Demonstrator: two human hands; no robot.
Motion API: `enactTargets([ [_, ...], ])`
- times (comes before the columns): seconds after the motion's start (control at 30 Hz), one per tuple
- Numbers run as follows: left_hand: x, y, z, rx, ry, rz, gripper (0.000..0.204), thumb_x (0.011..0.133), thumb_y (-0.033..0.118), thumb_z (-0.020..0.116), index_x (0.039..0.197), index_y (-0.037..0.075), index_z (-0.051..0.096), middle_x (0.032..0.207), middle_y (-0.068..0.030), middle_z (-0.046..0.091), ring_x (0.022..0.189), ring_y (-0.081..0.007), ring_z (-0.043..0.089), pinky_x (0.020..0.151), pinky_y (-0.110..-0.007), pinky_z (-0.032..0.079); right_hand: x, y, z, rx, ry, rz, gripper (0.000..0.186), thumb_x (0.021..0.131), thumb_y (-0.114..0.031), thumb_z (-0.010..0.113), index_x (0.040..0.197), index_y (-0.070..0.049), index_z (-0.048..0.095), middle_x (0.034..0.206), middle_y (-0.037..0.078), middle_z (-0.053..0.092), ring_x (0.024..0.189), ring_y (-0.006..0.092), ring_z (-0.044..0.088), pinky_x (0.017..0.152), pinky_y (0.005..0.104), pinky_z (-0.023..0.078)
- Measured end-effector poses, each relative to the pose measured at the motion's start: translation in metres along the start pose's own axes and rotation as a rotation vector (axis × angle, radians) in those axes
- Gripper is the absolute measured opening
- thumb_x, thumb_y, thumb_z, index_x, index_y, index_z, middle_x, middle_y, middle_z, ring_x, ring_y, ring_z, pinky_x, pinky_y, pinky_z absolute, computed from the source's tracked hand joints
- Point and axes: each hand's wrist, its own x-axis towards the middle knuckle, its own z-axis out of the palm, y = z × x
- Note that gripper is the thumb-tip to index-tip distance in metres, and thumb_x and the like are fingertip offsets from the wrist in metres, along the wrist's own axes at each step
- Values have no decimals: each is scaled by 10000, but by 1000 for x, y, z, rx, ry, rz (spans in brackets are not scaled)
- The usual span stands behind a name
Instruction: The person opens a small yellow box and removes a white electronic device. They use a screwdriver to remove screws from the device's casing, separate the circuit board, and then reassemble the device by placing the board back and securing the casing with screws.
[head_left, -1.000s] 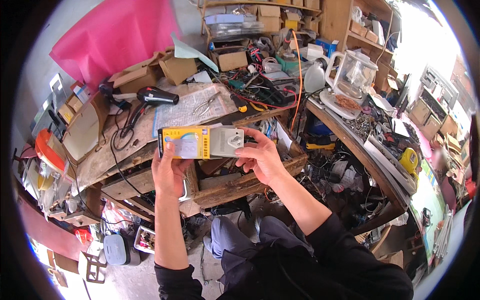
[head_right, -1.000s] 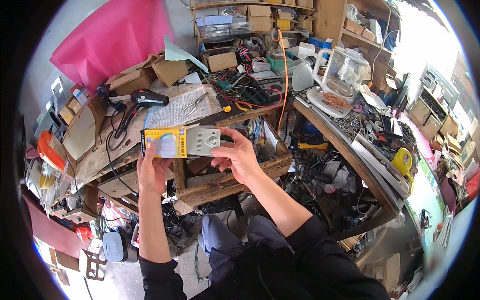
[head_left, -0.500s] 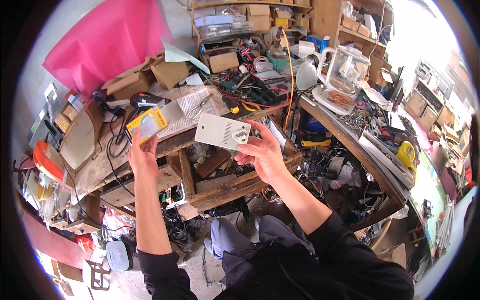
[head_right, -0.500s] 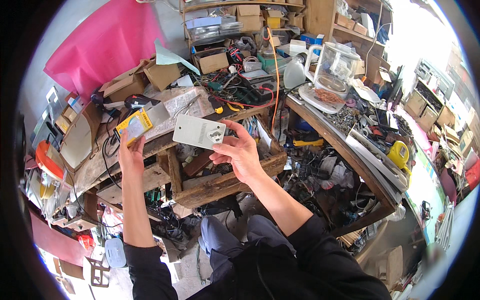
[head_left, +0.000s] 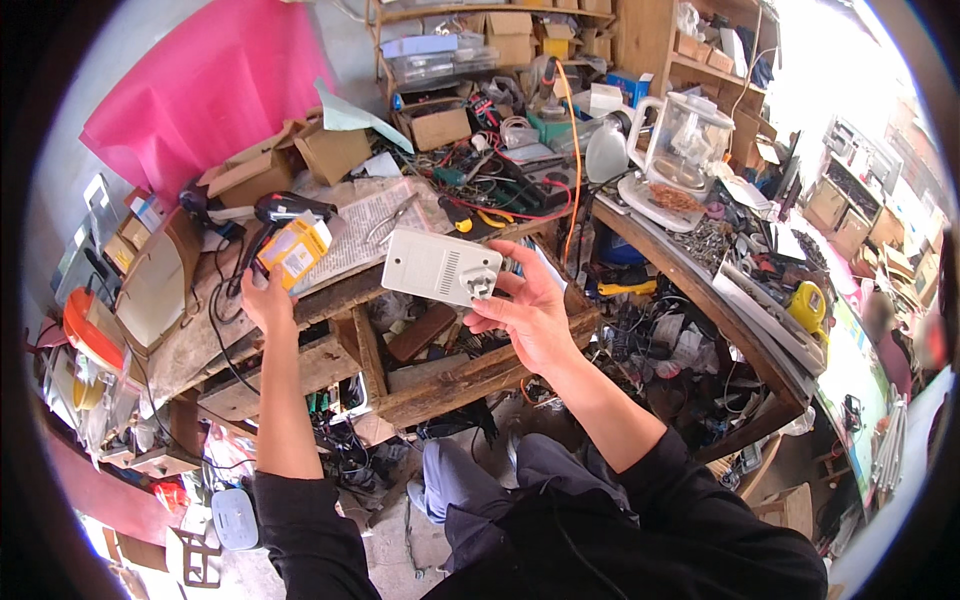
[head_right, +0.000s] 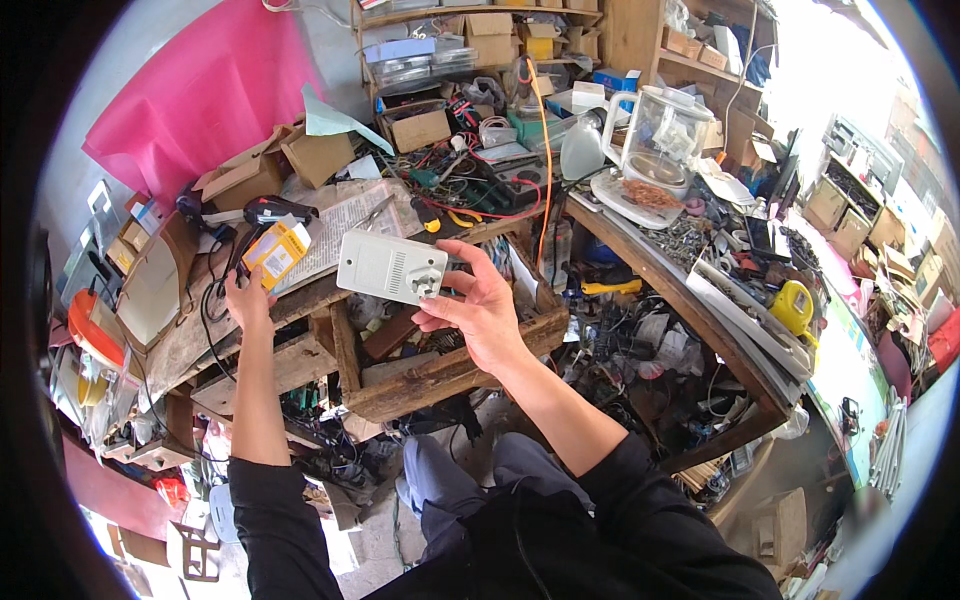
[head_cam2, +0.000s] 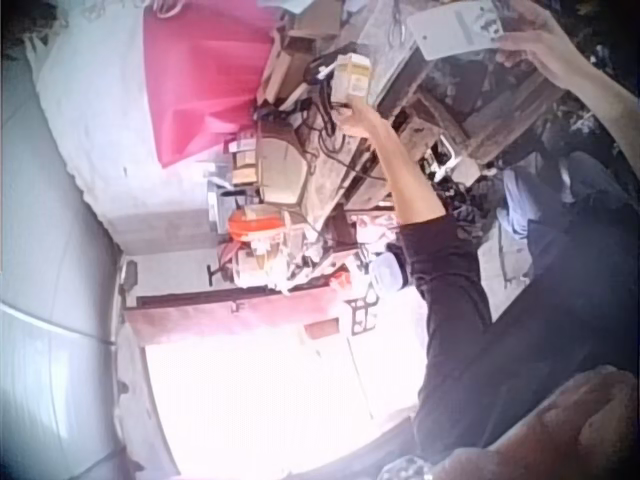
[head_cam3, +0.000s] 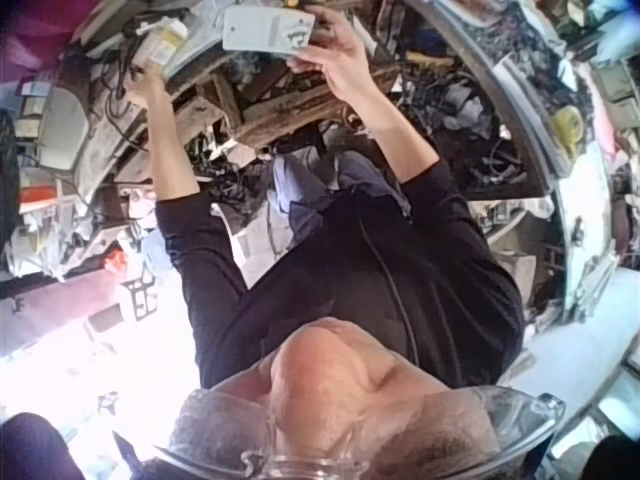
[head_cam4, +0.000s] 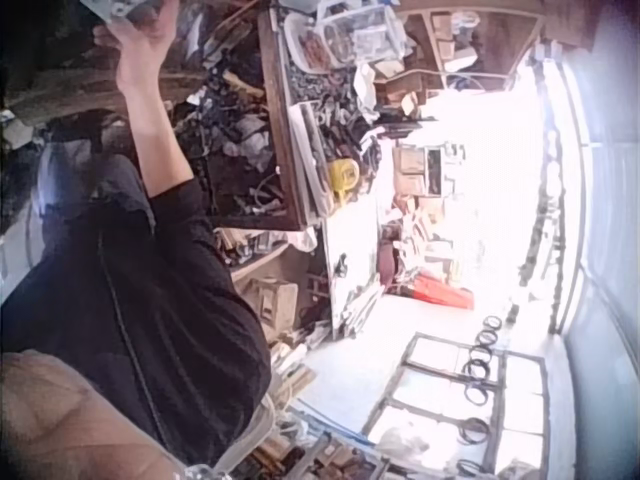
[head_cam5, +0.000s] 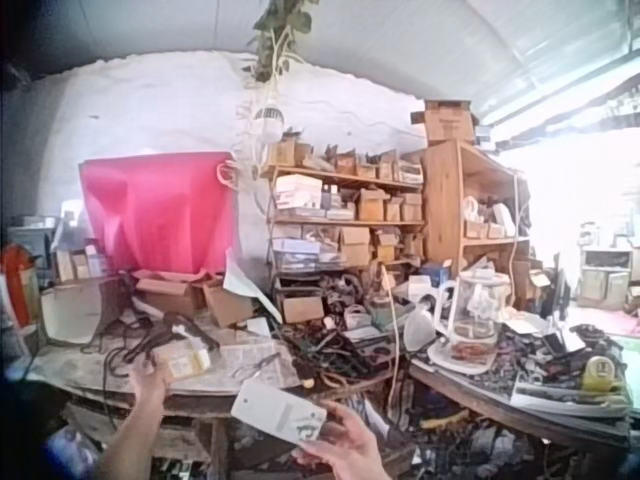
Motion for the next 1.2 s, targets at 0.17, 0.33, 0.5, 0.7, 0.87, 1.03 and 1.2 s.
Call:
enactTargets([
  [0.17, -44, -4, 1, -119, 41, 327, 501, 1029, 275, 709, 1446, 28, 581, 1135, -114, 710, 774, -175, 680, 621, -281, 581, 3, 8, 3, -40, -29, -31, 697, 926, 76, 728, 1536, -88, 434, 1224, 182, 705, 915, 248, 774, 758, 353, 673],
  [0.33, -156, 56, -26, -663, -719, -78, 338, 1089, 324, 625, 1239, 25, 670, 1010, -113, 748, 803, -194, 707, 655, -332, 605, 2, 13, 15, -98, -64, -48, 688, 933, 117, 693, 1538, -91, 440, 1243, 190, 692, 944, 227, 762, 795, 345, 667],
  [0.5, -196, 66, -37, -957, -870, -248, 342, 1088, 316, 622, 1219, 0, 641, 1049, -142, 738, 879, -274, 740, 684, -383, 637, 1, 13, 20, -178, -106, -55, 687, 929, 161, 672, 1530, -92, 454, 1293, 187, 672, 975, 200, 752, 835, 331, 660],
  [0.7, -203, 72, -33, -963, -959, -255, 382, 1045, 212, 698, 1304, -44, 581, 1106, -167, 735, 962, -265, 755, 812, -396, 663, 0, 7, 30, -268, -159, -68, 691, 936, 144, 682, 1541, -102, 457, 1341, 165, 649, 970, 158, 734, 781, 297, 639],
  [0.87, -207, 71, -28, -1032, -830, -312, 367, 1044, 200, 697, 1298, -41, 588, 1127, -171, 740, 969, -268, 766, 815, -383, 666, -7, -20, 43, -555, -166, -158, 655, 913, 46, 762, 1510, -82, 523, 1357, 147, 647, 904, 116, 710, 686, 237, 570],
  [1.03, -210, 76, -30, -1021, -800, -340, 323, 1023, 185, 728, 1217, -62, 651, 1049, -187, 770, 892, -270, 785, 783, -356, 670, 0, -45, 49, -1202, -255, -714, 285, 896, 4, 766, 1158, -107, 776, 1161, 93, 676, 800, 196, 717, 621, 301, 555],
  [1.2, -211, 77, -34, -1014, -837, -332, 332, 1006, 190, 751, 1179, -71, 643, 1024, -204, 774, 850, -267, 791, 752, -344, 667, 8, -62, 51, -1418, -459, -738, 276, 848, 3, 786, 1100, -106, 767, 1077, 56, 669, 829, 227, 718, 661, 358, 594],
])
